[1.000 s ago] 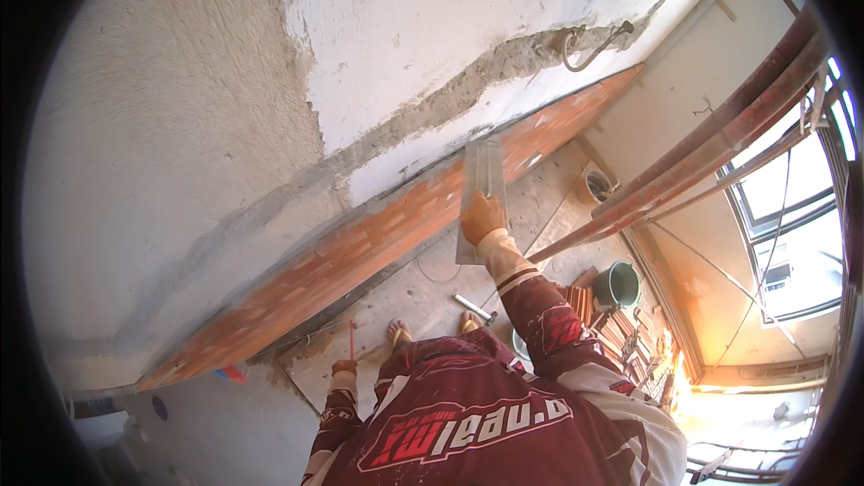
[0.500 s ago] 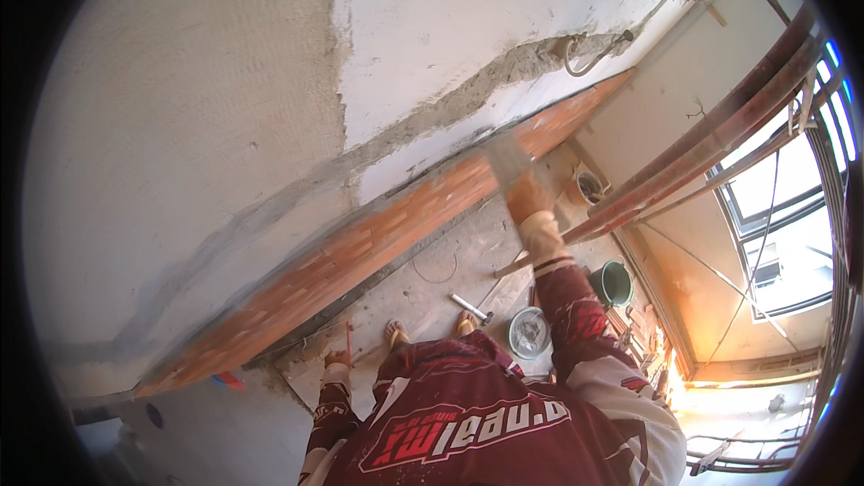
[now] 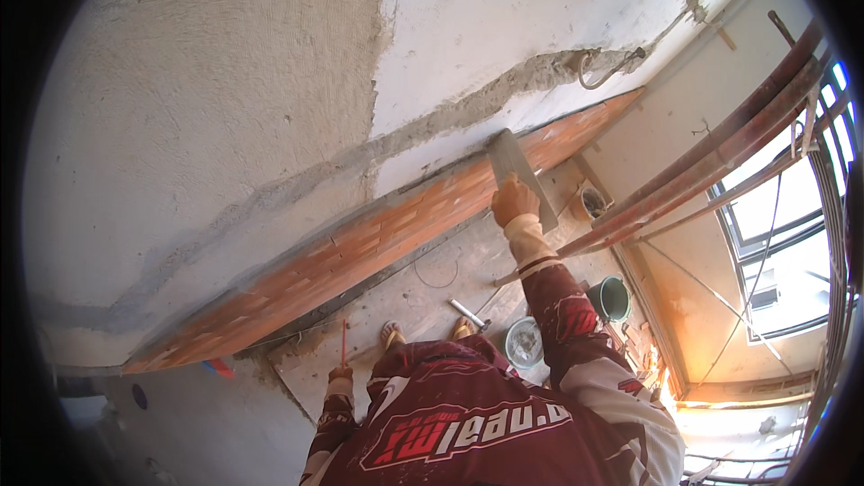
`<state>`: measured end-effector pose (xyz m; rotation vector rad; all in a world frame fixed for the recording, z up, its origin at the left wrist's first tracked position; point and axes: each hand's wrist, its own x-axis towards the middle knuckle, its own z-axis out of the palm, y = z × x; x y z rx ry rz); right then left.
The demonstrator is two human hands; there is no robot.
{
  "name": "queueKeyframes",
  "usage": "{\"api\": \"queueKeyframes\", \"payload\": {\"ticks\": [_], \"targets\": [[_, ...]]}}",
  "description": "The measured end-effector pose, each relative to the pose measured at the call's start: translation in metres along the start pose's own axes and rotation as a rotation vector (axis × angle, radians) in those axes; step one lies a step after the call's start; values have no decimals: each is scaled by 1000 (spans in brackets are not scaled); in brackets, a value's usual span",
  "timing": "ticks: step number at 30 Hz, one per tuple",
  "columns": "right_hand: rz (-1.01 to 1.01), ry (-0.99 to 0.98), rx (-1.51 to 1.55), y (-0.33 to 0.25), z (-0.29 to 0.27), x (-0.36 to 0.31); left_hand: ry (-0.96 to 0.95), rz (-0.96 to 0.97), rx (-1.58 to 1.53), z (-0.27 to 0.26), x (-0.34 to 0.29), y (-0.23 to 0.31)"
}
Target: The person scoops plaster from a bucket using a trowel and applies it to the upper section of a wall where tiles meet the ceiling. They repeatedly smooth the plaster along the edge and corners, occasionally dipping the trowel back into the bucket to gather more material.
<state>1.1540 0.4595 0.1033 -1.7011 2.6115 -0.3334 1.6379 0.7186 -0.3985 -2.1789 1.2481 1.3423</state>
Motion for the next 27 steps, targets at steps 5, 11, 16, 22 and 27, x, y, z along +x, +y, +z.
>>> {"api": "queueKeyframes", "payload": {"ticks": [5,11,16,22,27], "targets": [[-46,8,91,-30,6,-46,5,147,155,-23,1,28],[-181,-32,106,-70,19,-97,108,40,-256,-57,-33,80],[-299,-52,155,-100,23,-140,162,79,-273,-59,-43,92],[-264,-60,242,-92,10,-152,34,36,-241,-49,-57,74],[-87,91,219,-15,23,-102,48,159,-155,-39,-56,49]]}}
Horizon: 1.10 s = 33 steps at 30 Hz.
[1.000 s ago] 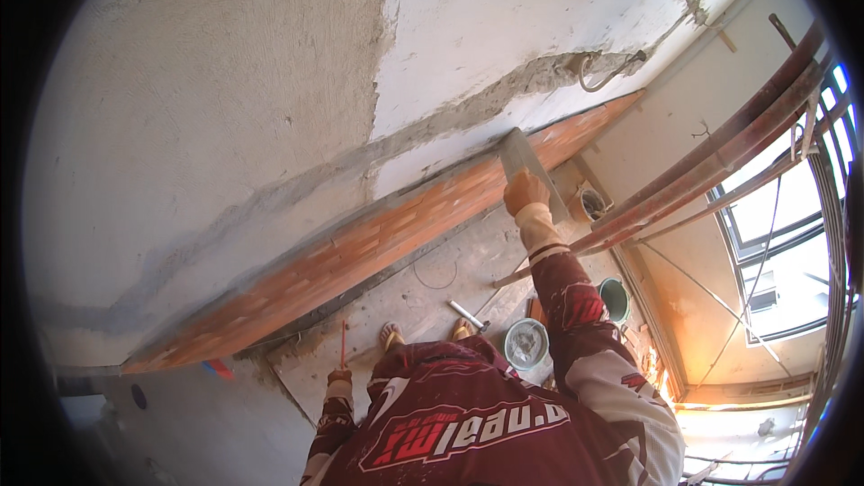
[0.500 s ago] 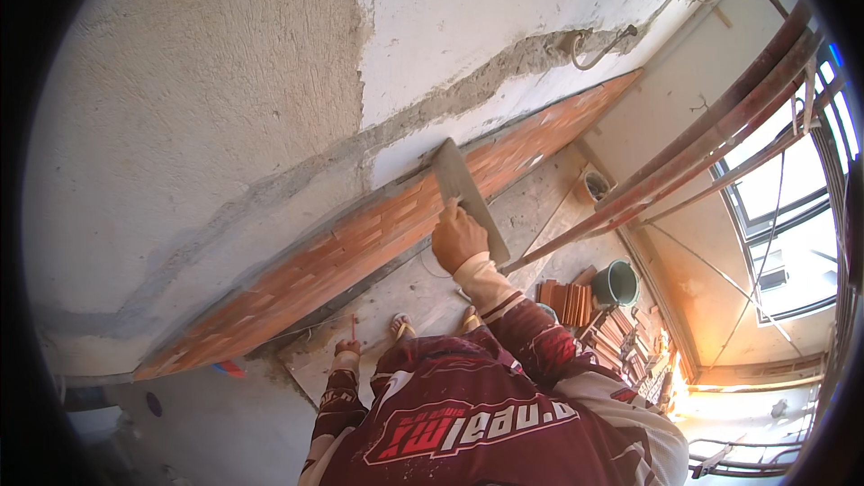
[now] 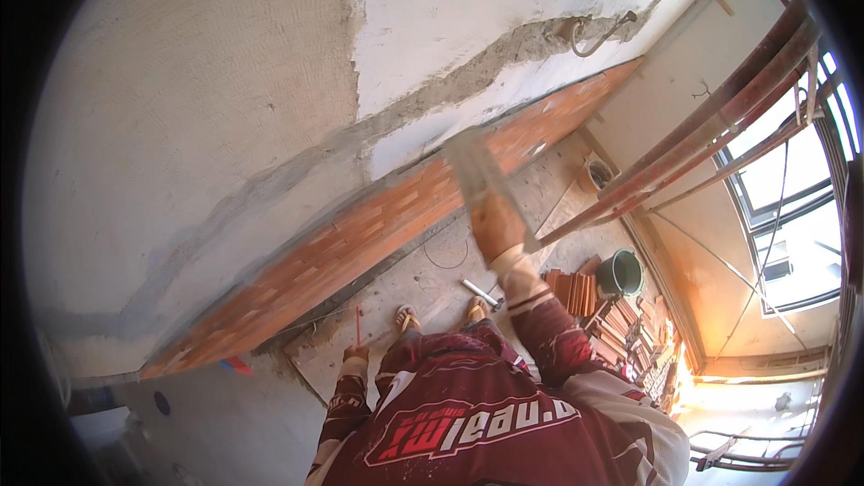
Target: The person scoops plaster from a bucket using a trowel and applies it to the upper section of a wall where tiles meet the ceiling. They repeatedly smooth the plaster along the edge and corners, occasionally dipping the trowel back into the bucket to gather more material.
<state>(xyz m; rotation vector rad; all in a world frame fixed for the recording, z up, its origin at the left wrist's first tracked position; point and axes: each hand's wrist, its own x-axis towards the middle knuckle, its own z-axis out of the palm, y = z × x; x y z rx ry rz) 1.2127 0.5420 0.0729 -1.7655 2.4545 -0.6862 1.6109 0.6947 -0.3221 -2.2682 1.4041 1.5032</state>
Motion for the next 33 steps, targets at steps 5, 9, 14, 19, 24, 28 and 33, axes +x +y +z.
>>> {"api": "queueKeyframes", "payload": {"ticks": [5,9,14,19,24,28,33], "targets": [[169,117,5,56,-17,60,10,103,163,14,33,-52],[249,137,-71,87,-12,101,-9,204,564,-3,13,-49],[293,62,-118,107,-9,114,-18,174,652,-25,-12,-22],[211,48,-11,85,5,91,24,39,534,-10,7,-55],[177,12,83,70,13,63,19,379,895,-21,-14,-24],[145,-57,122,32,6,39,19,226,479,-22,-10,-8],[48,-23,131,-1,25,2,20,92,157,-18,13,-2]]}}
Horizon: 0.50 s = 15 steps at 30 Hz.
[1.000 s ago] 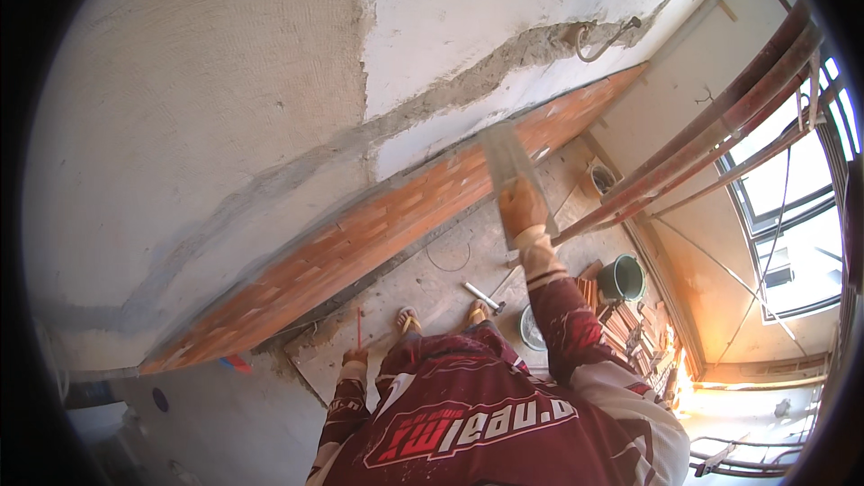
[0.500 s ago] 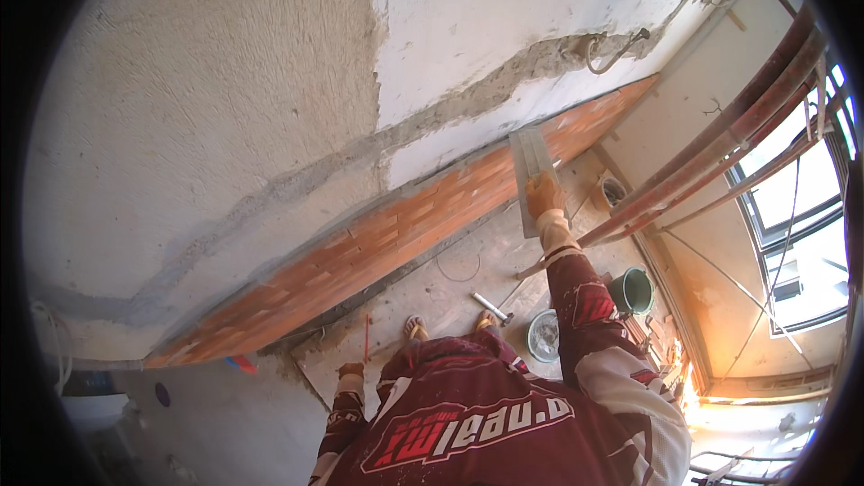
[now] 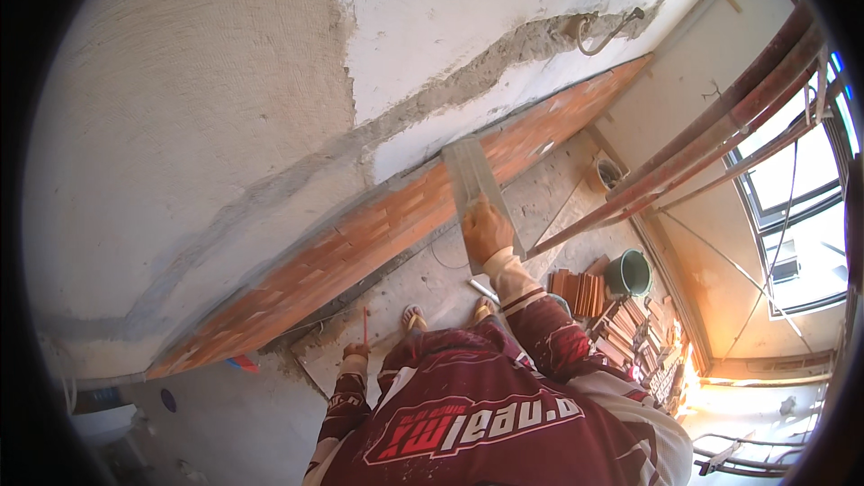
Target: The person scoops plaster from a bucket using a trowel and applies it to the upper section of a wall where tiles meet the ceiling. They repeatedly smooth the plaster along the edge and corners, occasionally dipping the trowel back into the bucket to gather more material.
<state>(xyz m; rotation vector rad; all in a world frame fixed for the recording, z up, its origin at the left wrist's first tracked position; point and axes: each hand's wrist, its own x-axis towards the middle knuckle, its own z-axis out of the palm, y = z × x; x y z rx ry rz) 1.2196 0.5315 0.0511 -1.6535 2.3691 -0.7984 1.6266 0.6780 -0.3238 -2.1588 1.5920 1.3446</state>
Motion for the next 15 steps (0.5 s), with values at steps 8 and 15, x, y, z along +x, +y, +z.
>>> {"api": "queueKeyframes", "payload": {"ticks": [8,15], "targets": [[53,30,-14,23,-9,9,104,-177,-292,9,8,16],[-25,-4,82,13,-17,-9,8,106,56,20,12,-28]]}}
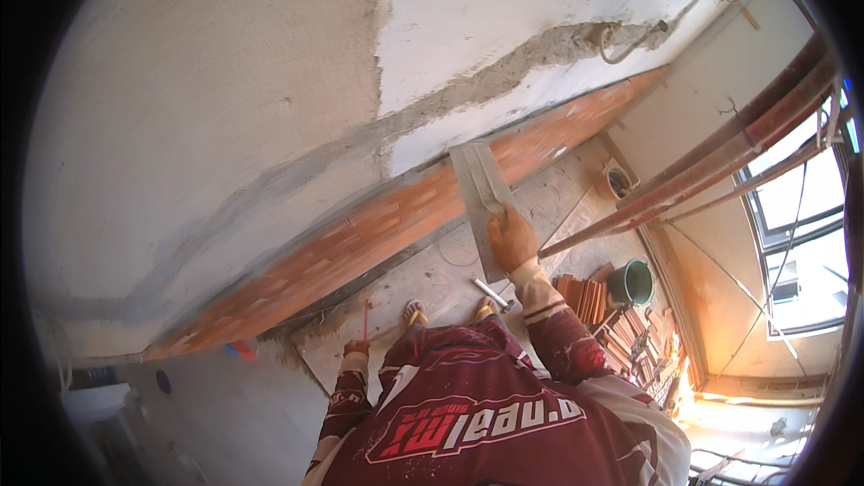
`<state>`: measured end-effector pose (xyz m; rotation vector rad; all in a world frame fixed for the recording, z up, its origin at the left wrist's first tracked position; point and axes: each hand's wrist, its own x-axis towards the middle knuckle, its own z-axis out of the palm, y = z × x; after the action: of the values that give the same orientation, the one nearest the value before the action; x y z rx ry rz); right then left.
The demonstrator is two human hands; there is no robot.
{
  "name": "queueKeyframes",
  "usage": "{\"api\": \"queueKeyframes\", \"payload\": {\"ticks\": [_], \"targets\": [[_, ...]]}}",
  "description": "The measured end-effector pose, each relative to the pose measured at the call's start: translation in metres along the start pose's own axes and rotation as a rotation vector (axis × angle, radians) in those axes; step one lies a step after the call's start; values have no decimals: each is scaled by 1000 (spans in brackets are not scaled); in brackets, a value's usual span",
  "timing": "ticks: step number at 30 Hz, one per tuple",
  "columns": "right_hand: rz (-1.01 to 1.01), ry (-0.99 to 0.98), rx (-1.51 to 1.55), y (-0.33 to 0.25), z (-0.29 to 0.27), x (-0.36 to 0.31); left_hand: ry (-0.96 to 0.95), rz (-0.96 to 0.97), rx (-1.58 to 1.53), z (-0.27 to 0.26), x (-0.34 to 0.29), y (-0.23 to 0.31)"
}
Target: The person scoops plaster from a bucket using a trowel and applies it to the upper section of a wall where tiles meet the ceiling. They repeatedly smooth the plaster along the edge and corners, occasionally dipping the trowel back into the bucket to gather more material.
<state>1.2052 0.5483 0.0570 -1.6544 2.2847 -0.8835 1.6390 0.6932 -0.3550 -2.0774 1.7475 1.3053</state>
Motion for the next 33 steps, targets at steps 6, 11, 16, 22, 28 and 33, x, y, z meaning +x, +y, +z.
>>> {"api": "queueKeyframes", "payload": {"ticks": [6,11,16,22,28,33], "targets": [[-4,-416,351,4,-8,-20,-79,-55,211,6,-16,-12],[99,-572,488,12,-2,-4,-95,-31,326,7,-16,-16],[11,-505,390,48,-7,41,-124,-93,333,-11,-20,12],[-74,-442,265,50,-37,66,-110,25,487,-21,-26,20],[-18,-433,304,60,-52,82,-169,-68,512,-20,-34,21],[44,-425,266,105,-62,117,-166,65,585,-32,-37,36]]}}
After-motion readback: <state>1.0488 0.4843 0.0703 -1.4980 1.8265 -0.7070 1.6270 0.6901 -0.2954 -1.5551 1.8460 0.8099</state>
